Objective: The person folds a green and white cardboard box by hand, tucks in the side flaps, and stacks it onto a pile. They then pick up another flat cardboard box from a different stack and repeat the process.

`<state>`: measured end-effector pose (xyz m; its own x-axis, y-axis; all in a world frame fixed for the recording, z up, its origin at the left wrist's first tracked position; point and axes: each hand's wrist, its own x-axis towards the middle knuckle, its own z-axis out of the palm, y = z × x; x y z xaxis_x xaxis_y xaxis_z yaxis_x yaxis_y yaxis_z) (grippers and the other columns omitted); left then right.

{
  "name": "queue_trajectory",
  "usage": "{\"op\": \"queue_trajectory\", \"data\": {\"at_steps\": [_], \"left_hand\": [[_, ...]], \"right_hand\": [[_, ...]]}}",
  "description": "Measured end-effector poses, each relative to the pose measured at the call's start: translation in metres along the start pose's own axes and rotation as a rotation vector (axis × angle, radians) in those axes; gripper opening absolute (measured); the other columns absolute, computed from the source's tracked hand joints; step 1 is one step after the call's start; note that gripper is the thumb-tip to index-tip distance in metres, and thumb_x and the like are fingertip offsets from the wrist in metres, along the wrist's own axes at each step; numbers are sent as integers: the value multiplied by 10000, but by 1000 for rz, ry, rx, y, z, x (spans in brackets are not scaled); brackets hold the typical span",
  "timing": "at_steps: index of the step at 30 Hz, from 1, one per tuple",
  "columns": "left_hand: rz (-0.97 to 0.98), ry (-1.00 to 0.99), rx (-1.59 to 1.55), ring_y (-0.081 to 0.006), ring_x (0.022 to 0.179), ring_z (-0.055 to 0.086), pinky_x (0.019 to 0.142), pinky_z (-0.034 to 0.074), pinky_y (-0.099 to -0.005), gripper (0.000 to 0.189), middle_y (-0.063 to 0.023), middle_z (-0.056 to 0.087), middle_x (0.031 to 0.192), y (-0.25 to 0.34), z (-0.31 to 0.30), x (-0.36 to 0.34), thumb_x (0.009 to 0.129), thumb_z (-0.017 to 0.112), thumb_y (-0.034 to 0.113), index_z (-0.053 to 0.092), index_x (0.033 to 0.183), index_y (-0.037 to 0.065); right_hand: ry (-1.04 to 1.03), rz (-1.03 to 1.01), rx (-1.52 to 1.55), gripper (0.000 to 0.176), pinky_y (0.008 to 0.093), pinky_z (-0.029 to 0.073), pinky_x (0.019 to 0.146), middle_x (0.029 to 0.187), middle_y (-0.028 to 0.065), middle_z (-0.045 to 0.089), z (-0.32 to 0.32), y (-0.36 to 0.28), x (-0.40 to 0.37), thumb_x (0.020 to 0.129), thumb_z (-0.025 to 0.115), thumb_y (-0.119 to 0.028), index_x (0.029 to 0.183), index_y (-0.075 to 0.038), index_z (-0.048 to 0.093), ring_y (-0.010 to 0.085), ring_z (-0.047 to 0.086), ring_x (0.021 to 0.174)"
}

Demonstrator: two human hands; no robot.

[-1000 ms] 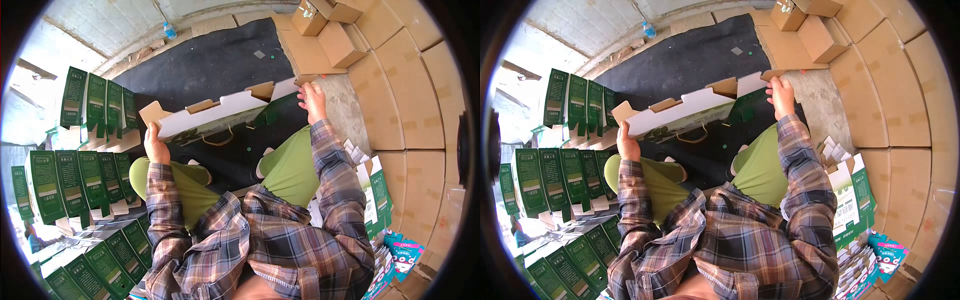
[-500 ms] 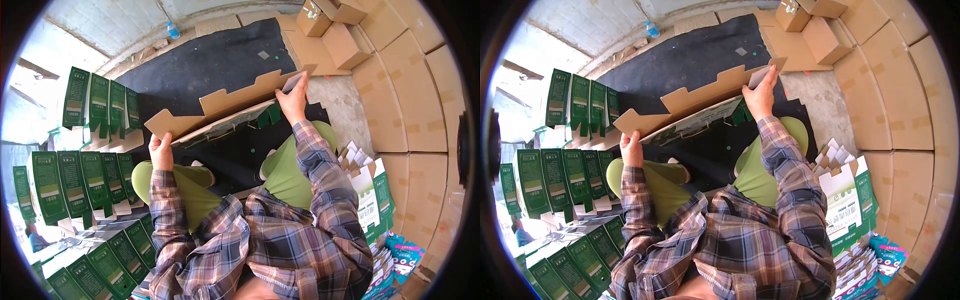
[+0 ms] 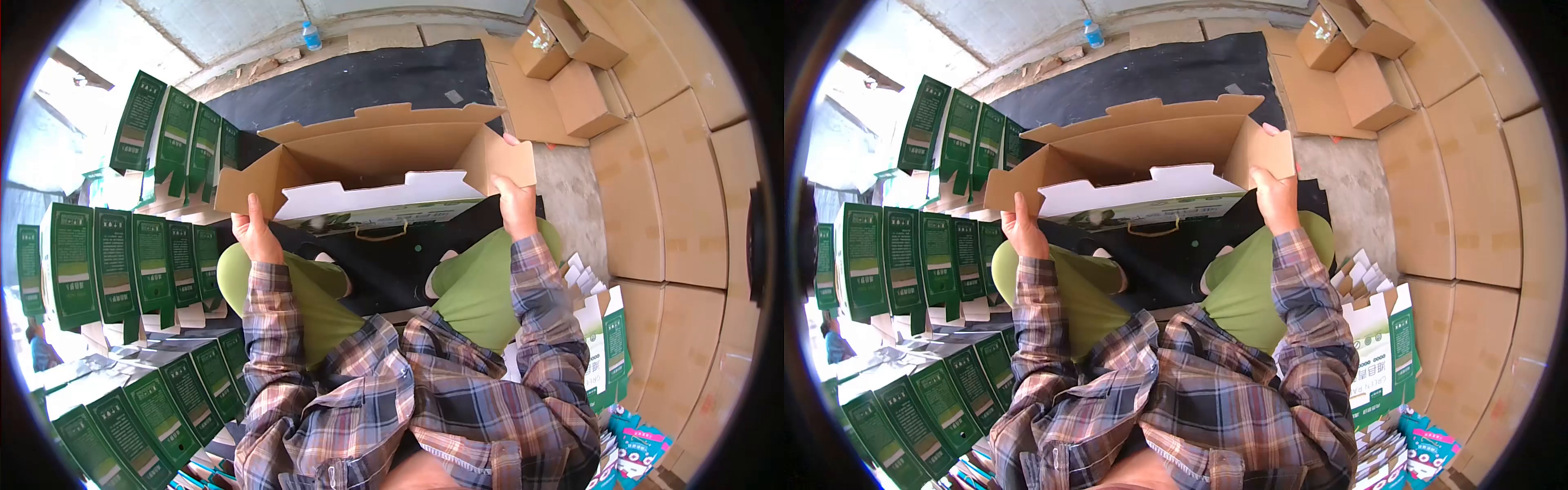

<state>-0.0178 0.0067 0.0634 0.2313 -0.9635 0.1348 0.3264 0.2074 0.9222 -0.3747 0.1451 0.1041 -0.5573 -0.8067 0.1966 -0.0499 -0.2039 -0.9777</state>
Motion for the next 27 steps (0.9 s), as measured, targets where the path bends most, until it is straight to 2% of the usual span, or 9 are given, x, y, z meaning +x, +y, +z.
{"op": "queue_trajectory", "data": {"at_steps": [5, 8, 10, 11, 13, 19, 21, 24, 27], "left_hand": [[-119, 7, 168, -112, 853, 584, 755, 476, -235, 261, -26, 612, 933, -15, -14, 7, 938, 549, 228, 557, 1116, 37], [186, -13, 298, -150, 970, 562, 796, 473, -276, 384, -101, 550, 1119, -10, -12, 11, 901, 588, 164, 472, 1244, 35], [489, 113, 1038, -231, 1163, 459, 938, 410, -384, 570, -149, 388, 1322, 10, 0, 11, 829, 595, 52, 375, 1354, 93], [488, 106, 1033, -231, 1163, 459, 938, 410, -384, 570, -149, 388, 1322, 19, 9, 10, 829, 595, 52, 375, 1354, 93], [703, -42, 1724, -302, 1274, 327, 1043, 282, -469, 694, -134, 283, 1400, 31, 25, 6, 766, 588, 5, 340, 1396, 155], [744, -451, 1370, -302, 1364, 217, 1102, 200, -476, 804, -61, 326, 1430, 24, 49, 9, 692, 733, 77, 349, 1391, 173], [838, -471, 1338, -291, 1225, 416, 1056, 277, -432, 607, -69, 512, 1241, 24, 54, 10, 721, 702, 50, 484, 1284, 113], [845, -656, 1094, -248, 861, 562, 923, 410, -409, 122, -45, 578, 837, 11, 40, 20, 762, 644, 33, 659, 874, 79], [586, -813, 1129, -268, 881, 544, 815, 447, -377, 240, -61, 577, 889, 12, 33, 14, 675, 688, 28, 651, 904, 88]], "right_hand": [[-6, 97, 89, 590, 287, 386, 967, 1220, 64, 515, -10, 26, -2, 719, 464, 83, 1297, -35, 443, 149, 504, 1118], [10, 218, 186, 614, 274, 384, 961, 1218, 65, 520, -14, 28, -4, 690, 463, 100, 1290, -33, 469, 141, 510, 1104], [5, 237, 214, 620, 272, 377, 967, 1236, 63, 514, -18, 31, -6, 686, 460, 102, 1293, -29, 465, 140, 502, 1113], [0, 254, 239, 626, 270, 369, 973, 1254, 61, 507, -21, 32, -6, 682, 457, 103, 1295, -25, 461, 140, 495, 1122], [14, 256, 226, 635, 270, 358, 983, 1282, 60, 489, -24, 36, -8, 680, 455, 103, 1303, -20, 450, 144, 479, 1149], [-9, 259, 265, 668, 280, 331, 1017, 1368, 64, 422, -25, 32, -14, 680, 454, 100, 1336, -11, 398, 158, 430, 1225], [-6, 275, 284, 674, 283, 329, 1023, 1376, 66, 414, -24, 29, -16, 680, 455, 100, 1341, -8, 387, 160, 425, 1234], [-18, 320, 329, 666, 286, 343, 1018, 1382, 74, 414, -27, 28, -15, 691, 454, 102, 1345, 0, 379, 162, 434, 1228], [10, 319, 341, 664, 284, 367, 1000, 1381, 81, 415, -31, 29, -14, 705, 458, 112, 1353, 3, 367, 164, 446, 1220]]}}
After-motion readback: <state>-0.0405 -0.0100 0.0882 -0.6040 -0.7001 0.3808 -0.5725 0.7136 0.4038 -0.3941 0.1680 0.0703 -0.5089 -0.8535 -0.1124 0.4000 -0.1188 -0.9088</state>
